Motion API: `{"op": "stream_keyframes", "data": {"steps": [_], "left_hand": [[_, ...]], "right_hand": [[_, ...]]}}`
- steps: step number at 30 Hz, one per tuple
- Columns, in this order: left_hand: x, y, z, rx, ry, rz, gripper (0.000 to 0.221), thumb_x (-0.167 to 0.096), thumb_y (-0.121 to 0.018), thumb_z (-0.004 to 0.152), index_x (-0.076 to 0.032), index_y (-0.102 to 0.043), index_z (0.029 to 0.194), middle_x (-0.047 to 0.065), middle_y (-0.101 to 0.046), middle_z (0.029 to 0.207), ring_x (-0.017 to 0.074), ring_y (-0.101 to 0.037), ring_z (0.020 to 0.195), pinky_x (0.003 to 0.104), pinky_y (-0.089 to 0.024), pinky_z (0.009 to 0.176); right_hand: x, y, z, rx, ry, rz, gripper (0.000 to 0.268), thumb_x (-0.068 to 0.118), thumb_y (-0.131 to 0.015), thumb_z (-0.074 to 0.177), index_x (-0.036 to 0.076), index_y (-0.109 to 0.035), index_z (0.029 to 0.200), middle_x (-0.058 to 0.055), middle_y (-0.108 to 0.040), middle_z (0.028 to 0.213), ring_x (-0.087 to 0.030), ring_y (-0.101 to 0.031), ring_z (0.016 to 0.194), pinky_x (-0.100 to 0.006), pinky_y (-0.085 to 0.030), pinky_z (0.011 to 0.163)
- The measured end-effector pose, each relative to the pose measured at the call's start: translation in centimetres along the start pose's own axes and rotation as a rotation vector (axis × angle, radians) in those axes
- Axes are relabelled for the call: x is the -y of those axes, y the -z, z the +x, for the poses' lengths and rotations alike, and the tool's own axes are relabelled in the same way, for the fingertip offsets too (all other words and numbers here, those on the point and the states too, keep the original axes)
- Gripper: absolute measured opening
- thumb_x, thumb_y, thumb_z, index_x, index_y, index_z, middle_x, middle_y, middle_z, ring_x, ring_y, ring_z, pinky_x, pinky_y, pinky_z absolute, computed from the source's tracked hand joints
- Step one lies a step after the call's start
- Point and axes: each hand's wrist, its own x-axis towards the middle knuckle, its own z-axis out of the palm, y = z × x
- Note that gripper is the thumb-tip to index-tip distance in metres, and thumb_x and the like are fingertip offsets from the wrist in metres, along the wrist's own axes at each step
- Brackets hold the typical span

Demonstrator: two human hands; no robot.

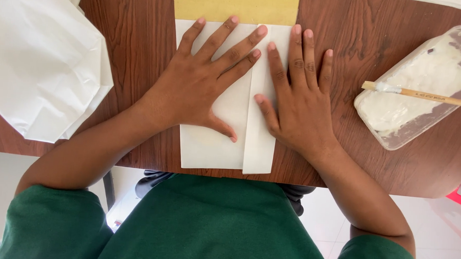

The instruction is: Folding paper around a cardboard template and applying glue with a brush to assemble a bag.

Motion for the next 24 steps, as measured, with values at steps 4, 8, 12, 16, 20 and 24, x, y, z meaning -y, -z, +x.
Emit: {"op": "stream_keyframes", "data": {"steps": [4, 8, 12, 16, 20, 24], "left_hand": [[1.5, -0.7, 0.1, -0.096, -0.045, 0.187, 0.135, -0.115, -0.043, 0.074, -0.009, -0.061, 0.157, 0.006, -0.031, 0.172, 0.0376, -0.03, 0.152, 0.062, -0.027, 0.114], [2.2, -0.9, 0.6, -0.33, -0.124, 0.194, 0.031, -0.034, -0.063, 0.109, -0.017, -0.073, 0.132, 0.001, -0.058, 0.156, 0.0321, -0.054, 0.134, 0.052, -0.037, 0.101], [2.6, -1.3, 0.5, -0.359, -0.147, 0.142, 0.037, -0.01, -0.062, 0.103, -0.016, -0.072, 0.138, 0.003, -0.056, 0.158, 0.033, -0.052, 0.134, 0.051, -0.036, 0.1], [2.5, -1.3, 0.6, -0.385, -0.166, 0.139, 0.032, -0.009, -0.061, 0.105, -0.015, -0.073, 0.134, 0.004, -0.057, 0.158, 0.0327, -0.053, 0.133, 0.05, -0.036, 0.099], [2.5, -1.3, 0.3, -0.349, -0.15, 0.188, 0.032, -0.012, -0.062, 0.104, -0.016, -0.073, 0.134, 0.004, -0.057, 0.159, 0.0315, -0.053, 0.134, 0.049, -0.036, 0.102], [2.6, -1.5, 0.4, -0.368, -0.153, 0.187, 0.036, -0.006, -0.065, 0.101, -0.016, -0.072, 0.135, 0.004, -0.057, 0.159, 0.0324, -0.055, 0.133, 0.05, -0.036, 0.101]], "right_hand": [[-0.3, 0.1, 0.3, -0.117, -0.013, 0.083, 0.063, 0.04, -0.025, 0.114, 0.001, -0.036, 0.162, -0.023, -0.025, 0.168, -0.041, -0.021, 0.158, -0.058, -0.015, 0.129], [-0.5, 0.1, 0.3, -0.073, -0.005, 0.061, 0.065, 0.044, -0.03, 0.115, 0.002, -0.03, 0.164, -0.022, -0.016, 0.17, -0.039, -0.014, 0.16, -0.059, -0.015, 0.131], [-0.3, 0.1, -0.4, 0.096, 0.126, -0.042, 0.075, 0.052, -0.027, 0.113, 0.002, -0.015, 0.167, -0.022, -0.008, 0.171, -0.043, -0.004, 0.159, -0.055, -0.003, 0.13], [1.2, -0.5, -2.8, 0.156, 0.162, -0.117, 0.08, 0.06, -0.018, 0.109, 0.005, -0.012, 0.168, -0.017, -0.001, 0.171, -0.045, 0.003, 0.155, -0.055, 0.0, 0.129], [3.3, -1.9, -6.0, 0.143, 0.286, -0.153, 0.085, 0.068, -0.012, 0.107, 0.007, -0.012, 0.167, -0.02, -0.006, 0.171, -0.042, -0.002, 0.157, -0.055, 0.001, 0.127], [4.9, -3.3, -9.5, 0.148, 0.403, -0.291, 0.085, 0.072, -0.011, 0.105, 0.014, -0.012, 0.167, -0.016, -0.008, 0.173, -0.034, -0.002, 0.159, -0.054, 0.005, 0.127]]}}
